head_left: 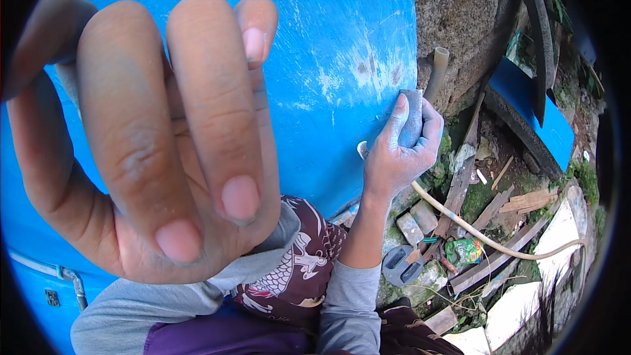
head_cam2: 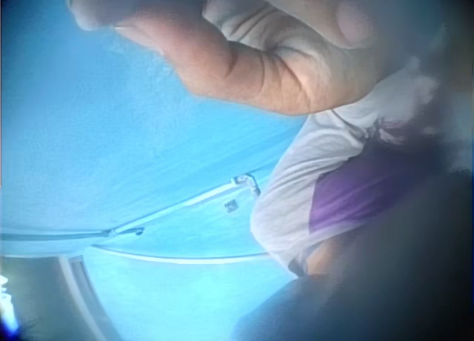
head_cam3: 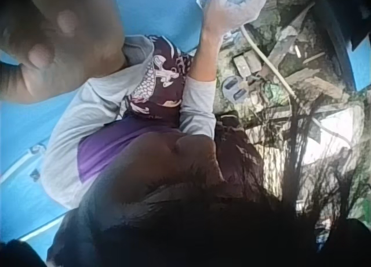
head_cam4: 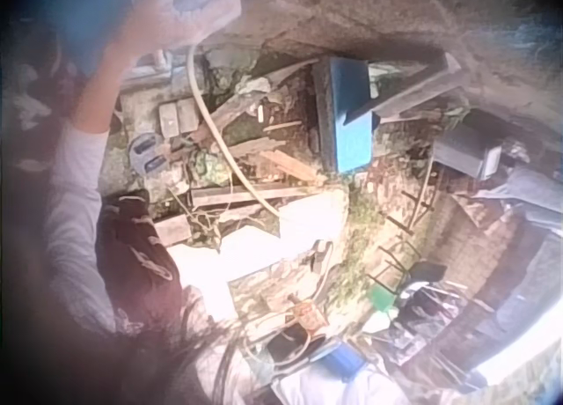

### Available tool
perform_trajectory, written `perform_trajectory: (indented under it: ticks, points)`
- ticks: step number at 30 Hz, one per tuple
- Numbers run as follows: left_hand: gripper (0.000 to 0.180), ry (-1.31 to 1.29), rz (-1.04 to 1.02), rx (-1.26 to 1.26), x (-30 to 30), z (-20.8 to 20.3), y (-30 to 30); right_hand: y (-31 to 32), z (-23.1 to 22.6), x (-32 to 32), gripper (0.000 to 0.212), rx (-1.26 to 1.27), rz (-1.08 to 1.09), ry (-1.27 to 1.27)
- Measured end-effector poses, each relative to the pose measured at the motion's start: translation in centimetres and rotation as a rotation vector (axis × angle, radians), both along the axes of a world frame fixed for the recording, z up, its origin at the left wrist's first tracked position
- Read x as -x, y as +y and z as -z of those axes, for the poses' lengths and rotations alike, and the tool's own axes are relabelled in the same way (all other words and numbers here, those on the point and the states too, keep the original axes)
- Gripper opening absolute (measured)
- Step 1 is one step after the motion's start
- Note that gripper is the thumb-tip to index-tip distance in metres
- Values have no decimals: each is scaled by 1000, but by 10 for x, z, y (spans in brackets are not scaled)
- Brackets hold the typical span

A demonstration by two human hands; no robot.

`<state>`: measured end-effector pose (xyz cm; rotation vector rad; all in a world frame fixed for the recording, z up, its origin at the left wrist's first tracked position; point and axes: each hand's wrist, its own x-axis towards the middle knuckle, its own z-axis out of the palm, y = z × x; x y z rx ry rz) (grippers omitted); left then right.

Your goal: The person sands a wall surface using sandpaper, folds the sandpaper, and then rubs it against a pipe.

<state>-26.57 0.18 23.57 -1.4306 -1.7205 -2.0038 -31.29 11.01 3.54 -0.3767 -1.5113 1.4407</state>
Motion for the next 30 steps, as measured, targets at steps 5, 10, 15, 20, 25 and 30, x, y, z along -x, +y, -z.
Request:
perform_trajectory:
  ticks: [5,10,15,20,25,30]
  points:
    - [29,6,-2,4,0,-1,0,4,-1,-2,19,-31,-13,-20]
    - [29,4,-1,1,-1,-2,1,8,-10,-2,18,-4,-6,-65]
    - [29,0,0,4,0,1,3,5,-4,-2,18,-62,-4,-38]
    - [29,7,0,7,0,-2,2,10,-12,-3,18,-1,-21,-101]
    - [28,11,-1,-2,-1,-1,2,10,-13,-4,15,1,-43,-75]
    - [28,16,-1,3,0,0,4,5,-9,-8,20,-35,-54,-83]
